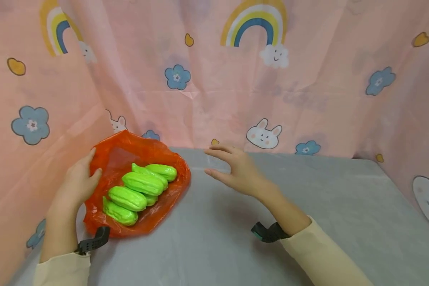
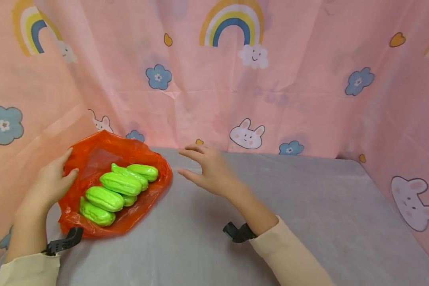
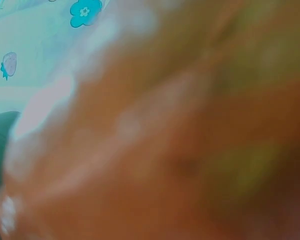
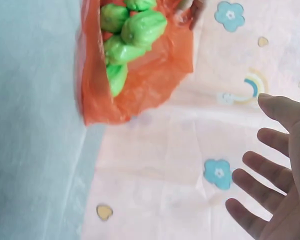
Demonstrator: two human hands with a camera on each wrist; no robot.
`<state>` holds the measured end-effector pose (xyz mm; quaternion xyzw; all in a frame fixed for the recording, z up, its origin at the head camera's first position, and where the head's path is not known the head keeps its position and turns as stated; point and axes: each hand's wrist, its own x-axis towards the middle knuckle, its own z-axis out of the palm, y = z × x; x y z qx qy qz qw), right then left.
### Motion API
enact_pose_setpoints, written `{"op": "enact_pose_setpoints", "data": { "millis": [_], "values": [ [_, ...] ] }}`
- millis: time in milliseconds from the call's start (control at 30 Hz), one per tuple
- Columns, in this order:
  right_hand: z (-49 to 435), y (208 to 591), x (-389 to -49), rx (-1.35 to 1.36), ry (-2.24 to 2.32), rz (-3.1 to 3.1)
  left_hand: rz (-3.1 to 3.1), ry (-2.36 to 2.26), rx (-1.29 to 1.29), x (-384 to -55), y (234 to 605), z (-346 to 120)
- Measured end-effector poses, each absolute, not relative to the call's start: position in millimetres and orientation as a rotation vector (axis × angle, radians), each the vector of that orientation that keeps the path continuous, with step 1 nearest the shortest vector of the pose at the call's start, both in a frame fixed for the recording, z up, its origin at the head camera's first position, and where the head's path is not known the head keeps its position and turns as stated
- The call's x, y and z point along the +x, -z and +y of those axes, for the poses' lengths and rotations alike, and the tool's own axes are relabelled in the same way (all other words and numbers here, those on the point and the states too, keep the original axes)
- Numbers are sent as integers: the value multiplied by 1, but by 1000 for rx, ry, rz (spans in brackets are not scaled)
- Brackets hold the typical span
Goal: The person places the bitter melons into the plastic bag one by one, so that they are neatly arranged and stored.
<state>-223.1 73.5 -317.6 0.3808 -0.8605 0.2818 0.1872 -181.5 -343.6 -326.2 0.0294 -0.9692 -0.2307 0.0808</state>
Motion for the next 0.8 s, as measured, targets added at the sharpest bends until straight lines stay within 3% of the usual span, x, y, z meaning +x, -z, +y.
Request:
{"op": "enact_pose_setpoints", "data": {
  "millis": [467,800],
  "values": [
    [165,338,-218,757,-687,-2666,-2921,718,50,-186,328,-331],
    [202,332,-220,632,-504,-2832,-2843,565,14,-165,290,-312]
  ]
}}
